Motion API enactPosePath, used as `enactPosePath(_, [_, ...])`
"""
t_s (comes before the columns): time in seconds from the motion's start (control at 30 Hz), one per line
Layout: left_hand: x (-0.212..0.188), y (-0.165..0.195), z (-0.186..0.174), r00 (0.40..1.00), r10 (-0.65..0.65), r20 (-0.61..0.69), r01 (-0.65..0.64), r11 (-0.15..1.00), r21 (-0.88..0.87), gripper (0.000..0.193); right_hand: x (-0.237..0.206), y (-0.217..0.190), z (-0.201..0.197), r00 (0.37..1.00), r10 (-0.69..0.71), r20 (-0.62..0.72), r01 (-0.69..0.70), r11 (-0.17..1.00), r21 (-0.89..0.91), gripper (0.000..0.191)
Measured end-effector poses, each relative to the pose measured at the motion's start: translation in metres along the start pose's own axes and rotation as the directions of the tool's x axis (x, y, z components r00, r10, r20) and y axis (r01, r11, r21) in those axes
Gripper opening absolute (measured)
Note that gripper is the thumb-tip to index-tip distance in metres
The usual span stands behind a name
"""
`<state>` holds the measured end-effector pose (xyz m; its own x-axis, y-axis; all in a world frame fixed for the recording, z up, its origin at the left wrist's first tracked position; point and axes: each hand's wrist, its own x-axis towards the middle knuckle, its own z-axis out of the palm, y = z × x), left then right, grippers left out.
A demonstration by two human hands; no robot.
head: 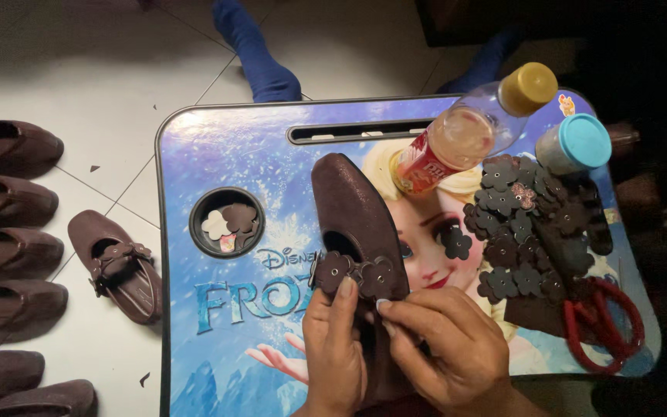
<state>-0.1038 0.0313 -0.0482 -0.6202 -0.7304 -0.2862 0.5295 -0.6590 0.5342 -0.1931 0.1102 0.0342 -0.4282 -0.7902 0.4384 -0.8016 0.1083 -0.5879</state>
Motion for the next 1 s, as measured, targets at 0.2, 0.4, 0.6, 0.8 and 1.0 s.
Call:
enactPosePath(0.2, [0.000, 0.002, 0.002, 1.000, -0.010, -0.021, 0.011, 0.997, 0.078, 0.022, 0.009, -0.005, 0.008, 0.980, -0.195, -0.027, 0.191, 0.976, -0.102, 0.030])
enactPosePath(0.4, [0.001, -0.001, 0.000, 0.999, -0.012, -0.045, 0.013, 1.000, 0.008, 0.013, 0.007, -0.008, 0.016, 0.979, -0.198, -0.051, 0.181, 0.956, -0.231, 0.030])
enactPosePath(0.6, [0.000, -0.009, -0.005, 0.995, 0.006, -0.095, 0.004, 0.994, 0.106, 0.014, 0.000, -0.004, 0.015, 0.980, -0.177, -0.096, 0.150, 0.960, -0.238, 0.026])
enactPosePath(0.8, [-0.001, -0.008, -0.003, 0.995, -0.005, -0.095, 0.015, 0.995, 0.098, 0.014, 0.000, 0.002, 0.012, 0.972, -0.223, -0.075, 0.207, 0.962, -0.177, 0.029])
enactPosePath(1.0, [0.000, -0.009, -0.005, 0.996, 0.005, -0.087, 0.004, 0.995, 0.103, 0.016, -0.001, 0.003, 0.014, 0.961, -0.269, -0.061, 0.245, 0.934, -0.261, 0.027])
